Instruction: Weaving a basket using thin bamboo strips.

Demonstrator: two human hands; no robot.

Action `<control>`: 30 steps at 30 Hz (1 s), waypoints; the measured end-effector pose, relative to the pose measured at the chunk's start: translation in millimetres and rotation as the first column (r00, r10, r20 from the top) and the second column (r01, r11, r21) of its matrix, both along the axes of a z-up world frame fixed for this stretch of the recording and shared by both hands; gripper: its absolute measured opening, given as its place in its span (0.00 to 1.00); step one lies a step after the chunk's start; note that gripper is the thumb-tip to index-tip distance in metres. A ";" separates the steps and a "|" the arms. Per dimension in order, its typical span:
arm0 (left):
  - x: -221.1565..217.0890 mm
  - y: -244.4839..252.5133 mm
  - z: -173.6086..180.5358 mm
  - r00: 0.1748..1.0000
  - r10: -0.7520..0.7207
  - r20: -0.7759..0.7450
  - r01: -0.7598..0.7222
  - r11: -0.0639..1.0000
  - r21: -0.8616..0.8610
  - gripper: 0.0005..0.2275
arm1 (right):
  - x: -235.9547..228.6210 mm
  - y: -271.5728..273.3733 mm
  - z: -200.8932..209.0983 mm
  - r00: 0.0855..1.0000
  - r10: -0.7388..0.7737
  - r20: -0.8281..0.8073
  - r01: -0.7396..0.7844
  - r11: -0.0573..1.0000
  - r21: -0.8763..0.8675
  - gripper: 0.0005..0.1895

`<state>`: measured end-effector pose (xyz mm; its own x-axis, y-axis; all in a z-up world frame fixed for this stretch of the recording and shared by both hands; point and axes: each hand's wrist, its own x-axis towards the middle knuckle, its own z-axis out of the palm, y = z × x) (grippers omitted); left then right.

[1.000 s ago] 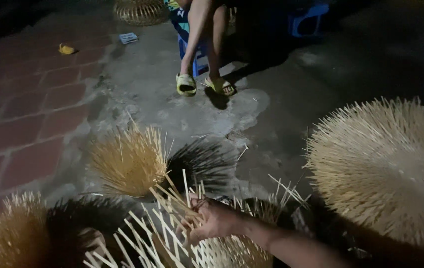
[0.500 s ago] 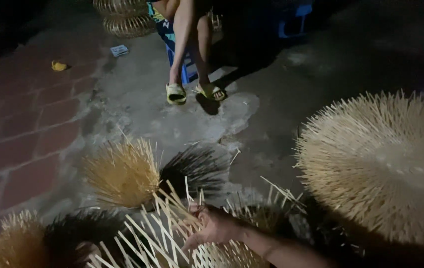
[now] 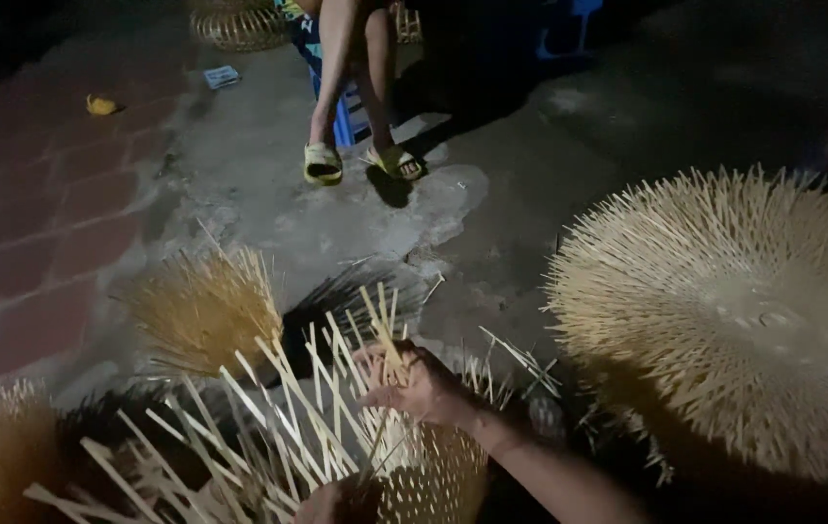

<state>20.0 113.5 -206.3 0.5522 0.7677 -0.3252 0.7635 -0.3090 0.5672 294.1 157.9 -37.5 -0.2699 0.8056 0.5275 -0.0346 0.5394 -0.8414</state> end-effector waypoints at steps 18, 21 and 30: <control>65.5 -41.9 105.2 0.937 0.105 0.333 -0.256 0.854 0.453 0.14 | 48.4 -19.0 26.4 0.983 -0.087 0.159 0.122 0.967 -0.224 0.30; 50.3 -35.1 60.0 0.830 0.113 0.546 -0.298 0.918 0.263 0.14 | 50.9 -14.6 24.0 0.978 -0.095 0.184 0.119 0.986 -0.121 0.27; 78.9 -53.0 139.9 0.960 0.158 0.229 -0.254 0.834 0.489 0.13 | 56.1 -13.4 36.2 0.921 -0.001 0.388 0.146 0.928 -0.343 0.26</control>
<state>99.0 60.5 -66.4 0.3721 0.8997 0.2282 0.7472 -0.4362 0.5014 350.2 144.5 -1.2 -0.3210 0.9445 0.0700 0.3497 0.1869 -0.9180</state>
